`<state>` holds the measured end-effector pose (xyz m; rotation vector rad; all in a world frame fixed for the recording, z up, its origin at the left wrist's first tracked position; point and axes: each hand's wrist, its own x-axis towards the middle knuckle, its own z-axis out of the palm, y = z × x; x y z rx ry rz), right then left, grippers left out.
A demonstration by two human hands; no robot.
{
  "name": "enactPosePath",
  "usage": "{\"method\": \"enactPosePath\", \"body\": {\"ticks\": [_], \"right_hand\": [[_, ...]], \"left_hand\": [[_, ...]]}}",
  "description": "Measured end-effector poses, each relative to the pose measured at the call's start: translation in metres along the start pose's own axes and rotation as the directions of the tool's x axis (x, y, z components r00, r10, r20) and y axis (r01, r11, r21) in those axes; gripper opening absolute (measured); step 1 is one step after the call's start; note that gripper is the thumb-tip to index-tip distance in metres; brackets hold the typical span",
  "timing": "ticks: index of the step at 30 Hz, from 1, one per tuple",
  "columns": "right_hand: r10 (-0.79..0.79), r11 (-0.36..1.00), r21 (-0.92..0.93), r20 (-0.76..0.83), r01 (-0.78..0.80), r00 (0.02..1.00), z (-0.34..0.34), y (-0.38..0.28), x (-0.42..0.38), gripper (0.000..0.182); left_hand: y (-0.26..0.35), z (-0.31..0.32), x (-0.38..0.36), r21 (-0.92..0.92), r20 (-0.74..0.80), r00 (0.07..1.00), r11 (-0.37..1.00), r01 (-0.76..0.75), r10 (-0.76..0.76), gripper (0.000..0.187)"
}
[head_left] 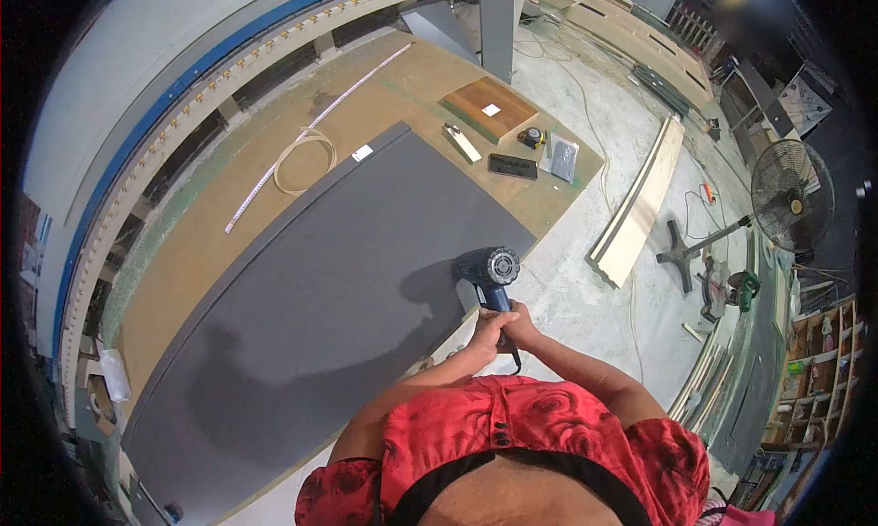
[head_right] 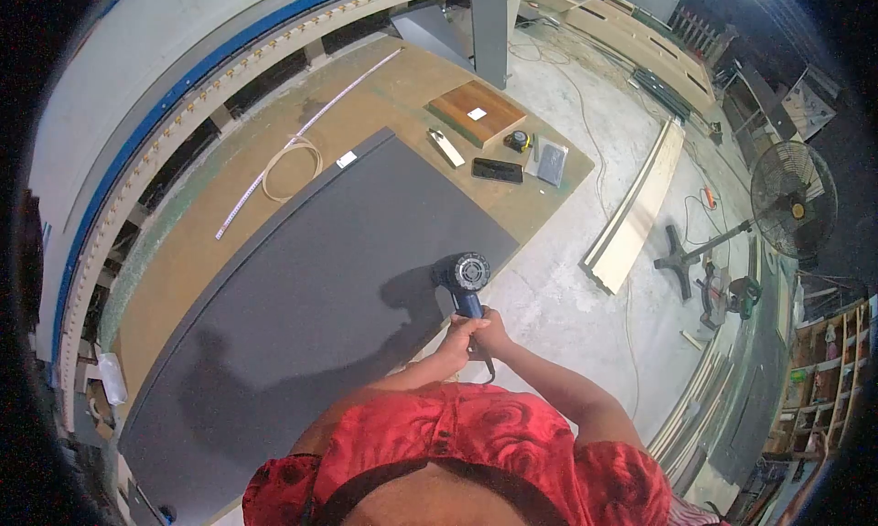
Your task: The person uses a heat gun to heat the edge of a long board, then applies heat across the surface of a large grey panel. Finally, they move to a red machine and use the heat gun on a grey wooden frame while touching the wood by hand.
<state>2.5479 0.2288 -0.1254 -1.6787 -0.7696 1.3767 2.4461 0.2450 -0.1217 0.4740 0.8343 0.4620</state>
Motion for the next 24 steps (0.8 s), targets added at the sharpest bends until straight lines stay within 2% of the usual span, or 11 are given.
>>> {"method": "enactPosePath", "body": {"ticks": [2, 5, 7, 13, 16, 19, 20, 22, 24], "right_hand": [[-0.002, 1.0, 0.006, -0.003, 0.002, 1.0, 0.001, 0.0, -0.002, 0.043], [-0.011, 1.0, 0.013, 0.002, 0.011, 1.0, 0.001, 0.006, 0.0, 0.041], [0.016, 0.998, -0.058, -0.021, -0.017, 1.0, 0.001, 0.006, 0.0, 0.04], [-0.011, 0.999, 0.032, 0.005, 0.011, 1.0, 0.0, 0.012, 0.0, 0.04], [0.006, 1.0, -0.03, -0.018, -0.006, 1.0, 0.001, 0.008, -0.003, 0.04], [0.045, 0.998, 0.034, 0.015, -0.046, 0.999, 0.004, 0.005, -0.008, 0.04], [0.049, 0.998, 0.037, 0.016, -0.049, 0.999, 0.005, 0.007, -0.008, 0.04], [0.026, 0.999, 0.019, -0.024, -0.026, 0.999, 0.007, 0.005, -0.01, 0.039], [0.048, 0.999, 0.025, -0.024, -0.048, 0.999, 0.009, 0.003, -0.011, 0.04]], "left_hand": [[0.0, 0.0, -0.001, 0.002, -0.02, 1.0, 1.0, 0.021, -0.021, 0.057], [0.001, 0.004, -0.006, 0.013, 0.013, 0.998, 0.998, -0.066, 0.066, 0.06], [0.017, 0.022, -0.027, -0.124, -0.086, 0.989, 0.983, -0.132, 0.122, 0.025], [0.01, 0.017, -0.018, -0.042, -0.099, 0.991, 0.995, -0.096, 0.091, 0.032], [0.007, 0.009, -0.015, -0.004, -0.063, 0.996, 0.998, -0.064, 0.064, 0.034], [0.003, 0.008, -0.012, -0.051, -0.029, 0.992, 0.991, -0.123, 0.122, 0.034], [0.002, 0.008, -0.014, -0.05, -0.032, 0.992, 0.991, -0.12, 0.119, 0.034], [0.003, 0.009, -0.017, -0.028, -0.138, 0.989, 0.997, -0.066, 0.062, 0.036], [-0.004, 0.0, -0.009, -0.026, -0.108, 0.991, 0.997, -0.076, 0.073, 0.037]]}}
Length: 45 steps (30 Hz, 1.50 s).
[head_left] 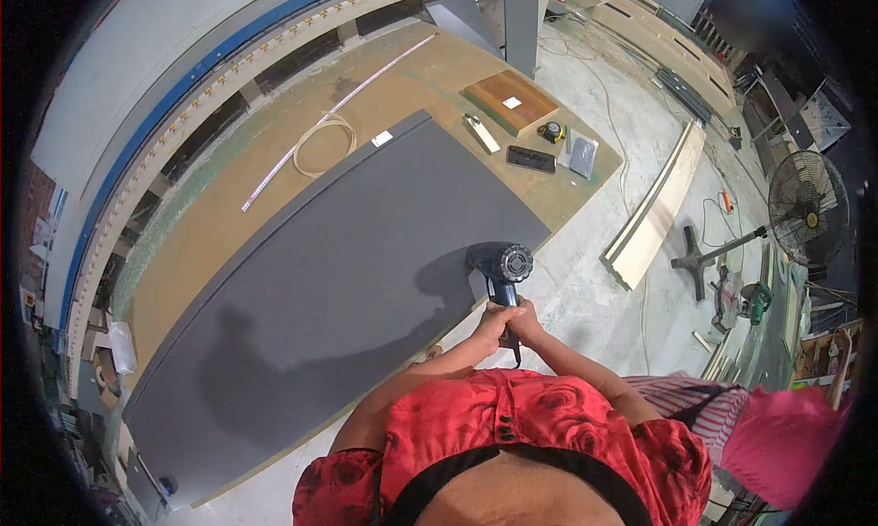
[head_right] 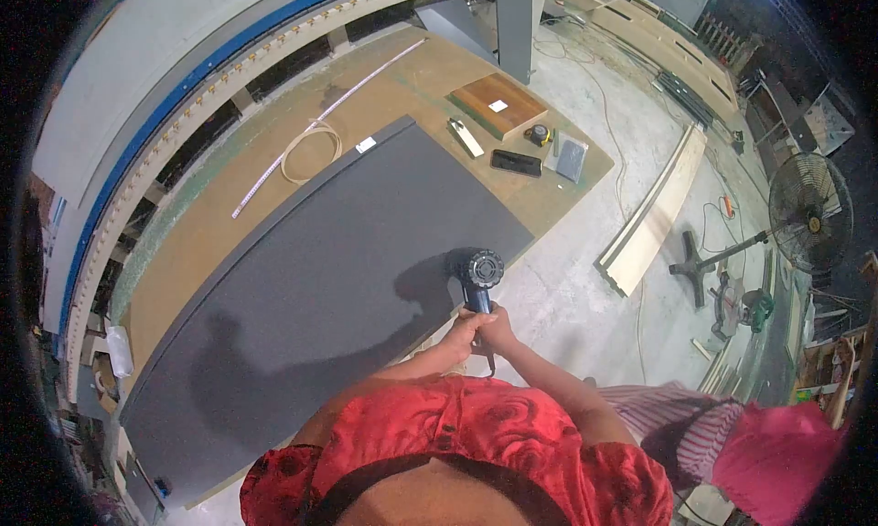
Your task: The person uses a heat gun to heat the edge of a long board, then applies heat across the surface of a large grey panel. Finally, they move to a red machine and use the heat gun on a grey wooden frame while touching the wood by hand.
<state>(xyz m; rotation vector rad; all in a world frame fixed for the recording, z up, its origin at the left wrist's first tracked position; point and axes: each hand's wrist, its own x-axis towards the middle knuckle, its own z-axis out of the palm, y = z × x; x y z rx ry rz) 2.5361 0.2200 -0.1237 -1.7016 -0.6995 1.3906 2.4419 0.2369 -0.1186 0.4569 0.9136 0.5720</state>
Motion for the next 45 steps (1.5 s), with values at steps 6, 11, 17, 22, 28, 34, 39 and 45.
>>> {"method": "enactPosePath", "body": {"ticks": [6, 11, 17, 22, 28, 34, 39, 45], "right_hand": [[-0.089, 0.994, 0.063, 0.064, 0.085, 0.994, 0.003, 0.011, 0.004, 0.041], [-0.024, 0.999, 0.044, 0.031, 0.022, 0.999, 0.014, 0.002, -0.004, 0.04], [-0.147, 0.988, -0.037, 0.124, 0.153, 0.981, 0.041, -0.001, 0.009, 0.031], [-0.071, 0.997, -0.021, 0.184, 0.077, 0.98, 0.088, -0.022, 0.013, 0.03], [-0.149, 0.984, -0.05, 0.289, 0.171, 0.946, 0.17, -0.05, -0.009, 0.033], [-0.204, 0.951, -0.145, 0.37, 0.273, 0.907, 0.247, -0.019, -0.004, 0.031], [-0.306, 0.863, -0.237, 0.459, 0.447, 0.834, 0.285, 0.024, 0.02, 0.02], [-0.031, 0.987, -0.122, 0.514, 0.109, 0.857, 0.319, -0.008, -0.035, 0.016]], "left_hand": [[-0.006, -0.007, 0.001, -0.006, 0.0, 1.0, 1.0, -0.026, 0.026, 0.035], [0.006, -0.016, -0.009, -0.001, 0.035, 0.998, 0.999, 0.046, -0.046, 0.039], [0.021, -0.037, -0.018, -0.075, -0.026, 0.999, 0.996, -0.043, 0.041, 0.045], [0.049, -0.071, -0.031, -0.114, -0.12, 0.993, 0.993, -0.036, 0.022, 0.05], [0.076, -0.127, -0.065, -0.199, -0.216, 0.955, 0.948, -0.248, 0.204, 0.048], [0.103, -0.192, -0.12, -0.227, -0.343, 0.928, 0.946, -0.231, 0.145, 0.045], [0.095, -0.236, -0.131, -0.253, -0.377, 0.87, 0.868, -0.427, 0.317, 0.042], [0.073, -0.261, -0.126, -0.326, -0.351, 0.881, 0.84, -0.433, 0.317, 0.05]]}}
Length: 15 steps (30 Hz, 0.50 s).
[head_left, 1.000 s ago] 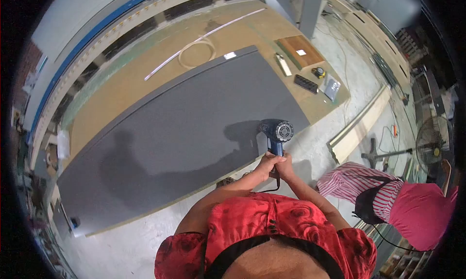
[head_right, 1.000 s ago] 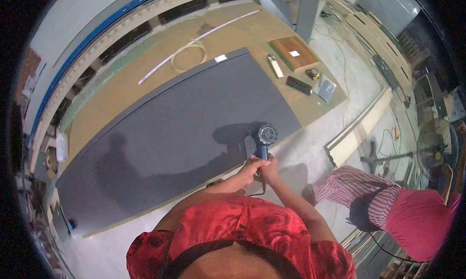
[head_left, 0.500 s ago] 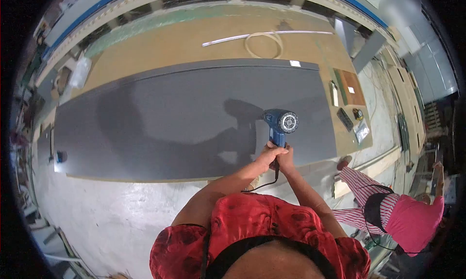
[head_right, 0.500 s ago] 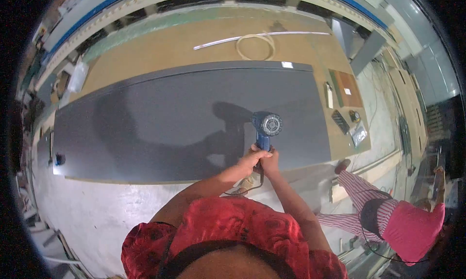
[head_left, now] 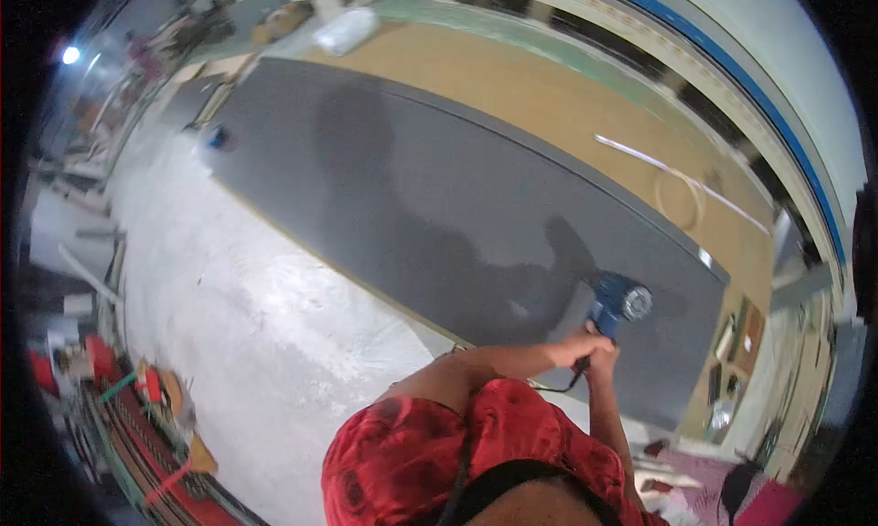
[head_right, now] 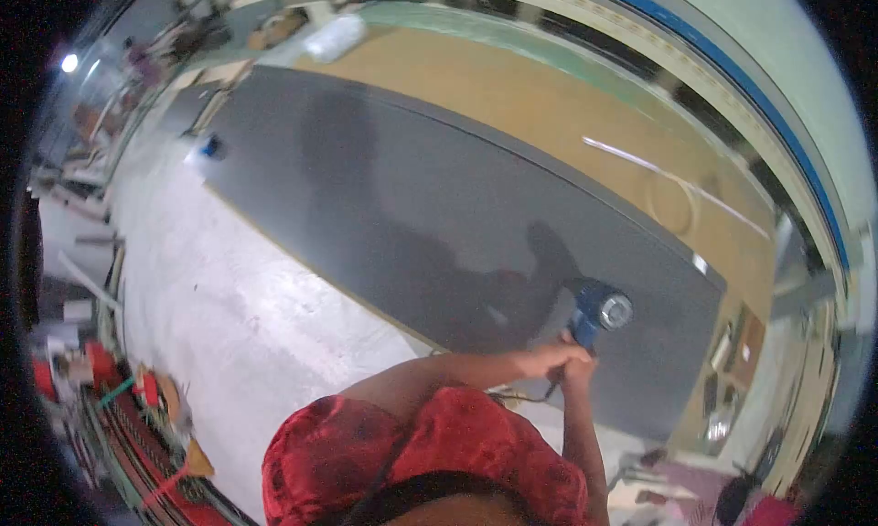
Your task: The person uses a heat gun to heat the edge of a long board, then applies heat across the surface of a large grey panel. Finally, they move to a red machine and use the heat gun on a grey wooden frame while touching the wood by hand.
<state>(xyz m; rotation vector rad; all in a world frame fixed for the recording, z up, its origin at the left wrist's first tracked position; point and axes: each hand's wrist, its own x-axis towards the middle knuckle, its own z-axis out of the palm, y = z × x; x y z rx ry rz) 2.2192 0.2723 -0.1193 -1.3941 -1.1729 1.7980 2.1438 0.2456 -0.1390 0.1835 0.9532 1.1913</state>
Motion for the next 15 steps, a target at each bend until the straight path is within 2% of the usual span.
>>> {"method": "enactPosePath", "body": {"ticks": [1, 4, 6, 7, 9, 10, 11, 13, 15], "right_hand": [[-0.025, 1.0, 0.001, 0.027, 0.025, 0.999, 0.01, -0.01, -0.005, 0.014], [-0.079, 0.997, -0.019, 0.046, 0.08, 0.996, 0.007, 0.0, -0.003, 0.013], [-0.094, 0.993, -0.068, 0.0, 0.094, 0.996, 0.005, 0.006, -0.003, 0.014], [-0.095, 0.993, -0.072, 0.022, 0.096, 0.995, 0.008, 0.003, -0.008, 0.014], [-0.004, 1.0, -0.003, 0.093, 0.004, 0.996, 0.019, -0.01, -0.02, 0.016], [-0.028, 0.999, -0.022, 0.069, 0.029, 0.997, 0.017, -0.006, -0.021, 0.017], [-0.049, 0.998, -0.041, 0.056, 0.051, 0.997, 0.015, -0.001, -0.019, 0.018], [0.056, 0.995, -0.071, -0.117, -0.065, 0.992, 0.021, 0.002, -0.012, 0.023], [0.108, 0.987, -0.11, -0.081, -0.117, 0.991, 0.022, 0.001, -0.01, 0.024]], "left_hand": [[0.032, 0.008, -0.029, 0.041, -0.044, 0.999, 0.999, 0.002, 0.0, 0.052], [0.022, -0.009, -0.021, 0.123, -0.017, 1.0, 0.992, 0.026, -0.024, 0.057], [0.025, -0.016, -0.028, 0.158, 0.134, 0.987, 0.985, 0.065, -0.086, 0.067], [0.033, -0.016, -0.039, 0.149, 0.121, 0.99, 0.987, 0.051, -0.069, 0.067], [0.057, -0.022, -0.064, 0.295, 0.096, 0.983, 0.947, 0.124, -0.158, 0.075], [0.054, -0.026, -0.067, 0.283, 0.054, 0.985, 0.949, 0.141, -0.162, 0.081], [0.058, -0.035, -0.074, 0.292, 0.106, 0.976, 0.944, 0.154, -0.193, 0.089], [0.049, -0.046, -0.076, 0.277, -0.053, 0.98, 0.94, 0.198, -0.191, 0.098], [0.056, -0.062, -0.087, 0.255, -0.087, 0.976, 0.943, 0.213, -0.197, 0.097]]}}
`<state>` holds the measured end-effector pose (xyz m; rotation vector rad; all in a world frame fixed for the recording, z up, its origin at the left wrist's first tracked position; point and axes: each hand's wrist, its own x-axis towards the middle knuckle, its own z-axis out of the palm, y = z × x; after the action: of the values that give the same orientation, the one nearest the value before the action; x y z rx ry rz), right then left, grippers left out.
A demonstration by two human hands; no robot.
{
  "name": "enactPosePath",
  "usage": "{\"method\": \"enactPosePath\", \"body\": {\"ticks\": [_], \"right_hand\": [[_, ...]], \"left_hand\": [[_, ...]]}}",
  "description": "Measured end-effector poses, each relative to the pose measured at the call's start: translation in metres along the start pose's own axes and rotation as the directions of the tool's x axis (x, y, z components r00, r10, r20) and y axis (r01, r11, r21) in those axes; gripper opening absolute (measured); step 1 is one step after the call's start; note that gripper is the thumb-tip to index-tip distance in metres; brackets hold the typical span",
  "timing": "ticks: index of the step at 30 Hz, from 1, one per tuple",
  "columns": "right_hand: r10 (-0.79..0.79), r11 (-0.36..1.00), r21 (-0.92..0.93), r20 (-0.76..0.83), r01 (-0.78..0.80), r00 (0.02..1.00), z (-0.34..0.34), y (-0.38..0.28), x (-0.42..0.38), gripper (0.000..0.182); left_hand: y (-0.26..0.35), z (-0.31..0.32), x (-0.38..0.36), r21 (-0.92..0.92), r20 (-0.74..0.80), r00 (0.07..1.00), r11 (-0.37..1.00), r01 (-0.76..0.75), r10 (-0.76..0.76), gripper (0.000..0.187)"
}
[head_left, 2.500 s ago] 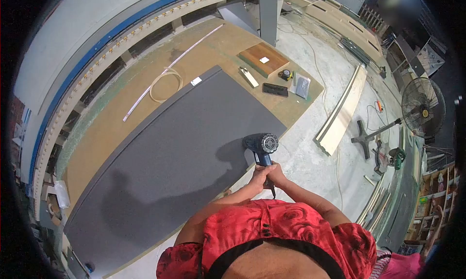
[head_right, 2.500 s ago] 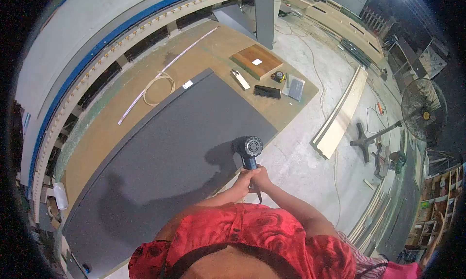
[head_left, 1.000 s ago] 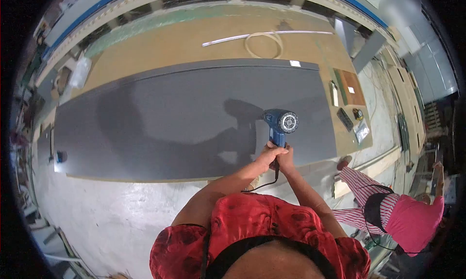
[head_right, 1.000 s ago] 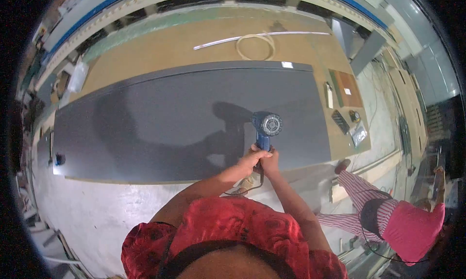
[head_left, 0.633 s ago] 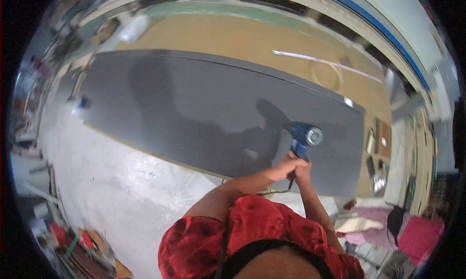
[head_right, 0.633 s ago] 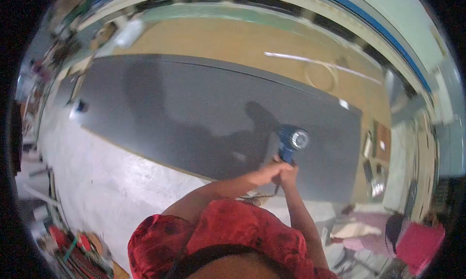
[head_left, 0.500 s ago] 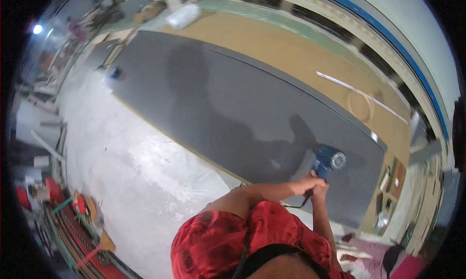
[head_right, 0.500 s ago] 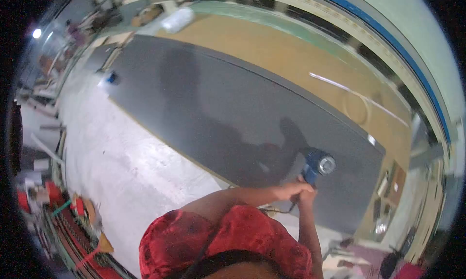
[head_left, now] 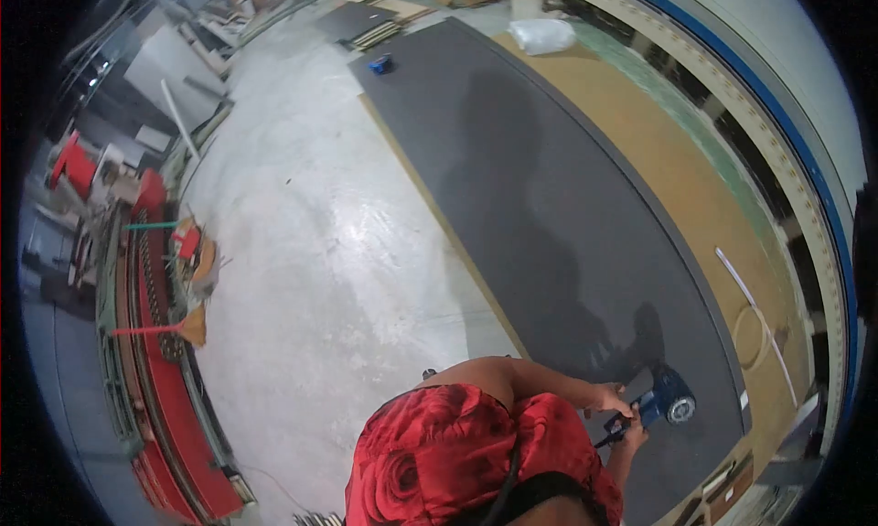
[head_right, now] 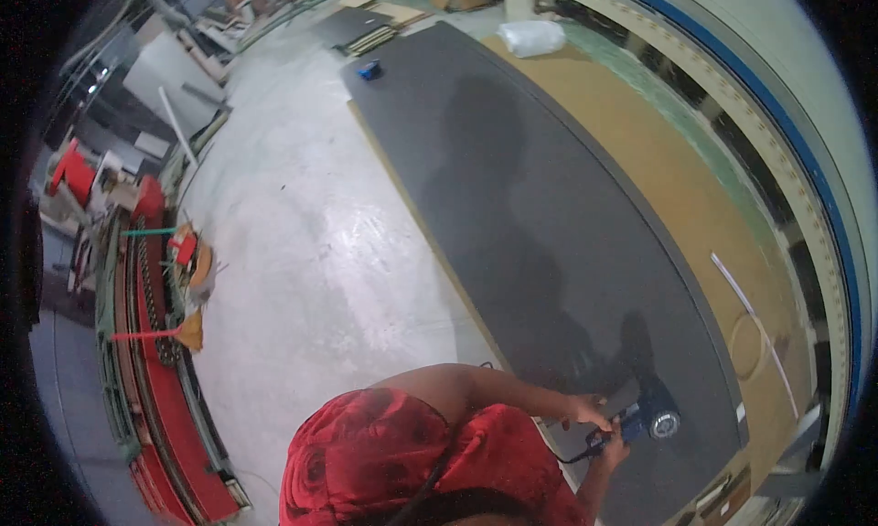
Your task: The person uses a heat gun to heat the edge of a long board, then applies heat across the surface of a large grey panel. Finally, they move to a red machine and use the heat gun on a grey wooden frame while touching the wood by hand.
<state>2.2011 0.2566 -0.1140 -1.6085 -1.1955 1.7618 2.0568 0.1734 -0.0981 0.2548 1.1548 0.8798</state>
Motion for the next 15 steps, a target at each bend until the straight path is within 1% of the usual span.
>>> {"method": "enactPosePath", "body": {"ticks": [1, 2, 4, 5, 6, 7, 8, 9, 10, 11, 12, 13, 14, 15], "right_hand": [[0.031, 0.999, -0.025, -0.01, -0.031, 0.999, -0.002, 0.0, 0.002, 0.025], [0.029, 0.999, -0.035, 0.007, -0.029, 1.0, -0.002, -0.001, 0.003, 0.025], [0.076, 0.996, -0.049, -0.016, -0.077, 0.997, 0.002, -0.006, -0.002, 0.025], [0.063, 0.994, -0.084, -0.05, -0.068, 0.997, 0.005, -0.008, -0.005, 0.024], [0.059, 0.994, -0.086, -0.046, -0.063, 0.997, 0.002, -0.004, 0.001, 0.024], [0.045, 0.996, -0.082, 0.014, -0.044, 0.999, 0.003, 0.001, 0.002, 0.022], [0.026, 0.997, -0.075, 0.075, -0.021, 0.997, -0.005, 0.007, 0.011, 0.021], [0.022, 0.997, -0.076, 0.073, -0.017, 0.997, 0.0, 0.002, 0.002, 0.021], [0.024, 0.994, -0.107, 0.037, -0.02, 0.999, 0.011, -0.007, -0.012, 0.019], [0.025, 0.99, -0.138, 0.001, -0.025, 1.0, 0.014, -0.012, -0.02, 0.017], [0.022, 0.99, -0.142, 0.002, -0.021, 1.0, 0.009, -0.009, -0.015, 0.017], [0.047, 0.994, -0.102, 0.037, -0.043, 0.998, 0.003, -0.001, -0.006, 0.016], [0.073, 0.996, -0.063, 0.075, -0.069, 0.995, 0.0, 0.006, 0.001, 0.015], [0.064, 0.995, -0.087, 0.082, -0.057, 0.995, -0.003, 0.009, 0.005, 0.015]], "left_hand": [[-0.001, -0.005, 0.0, 0.014, 0.013, 1.0, 1.0, 0.02, -0.02, 0.096], [-0.003, -0.012, -0.001, 0.001, 0.0, 1.0, 1.0, 0.011, -0.011, 0.096], [-0.013, -0.026, -0.007, -0.113, 0.032, 0.999, 0.993, 0.023, -0.02, 0.095], [-0.014, -0.028, -0.015, -0.118, 0.027, 1.0, 0.993, 0.015, -0.012, 0.095], [-0.014, -0.028, -0.025, -0.132, -0.038, 0.999, 0.991, -0.021, 0.016, 0.092], [-0.011, -0.032, -0.038, -0.145, -0.1, 0.994, 0.988, -0.052, 0.038, 0.09], [-0.013, -0.032, -0.035, -0.143, -0.098, 0.994, 0.988, -0.057, 0.043, 0.09], [-0.019, -0.035, -0.03, -0.101, -0.104, 0.993, 0.993, -0.058, 0.048, 0.085], [-0.027, -0.039, -0.023, -0.06, -0.11, 0.992, 0.996, -0.06, 0.053, 0.081], [-0.039, -0.041, -0.007, -0.062, -0.108, 0.993, 0.996, -0.063, 0.056, 0.081], [-0.052, -0.043, 0.017, 0.004, -0.11, 0.99, 0.996, -0.093, 0.093, 0.07], [-0.055, -0.04, 0.023, 0.071, -0.113, 0.985, 0.99, -0.123, 0.131, 0.061], [-0.057, -0.038, 0.023, 0.07, -0.116, 0.984, 0.99, -0.125, 0.133, 0.061], [-0.054, -0.034, 0.01, 0.076, -0.146, 0.974, 0.983, -0.164, 0.174, 0.044]]}}
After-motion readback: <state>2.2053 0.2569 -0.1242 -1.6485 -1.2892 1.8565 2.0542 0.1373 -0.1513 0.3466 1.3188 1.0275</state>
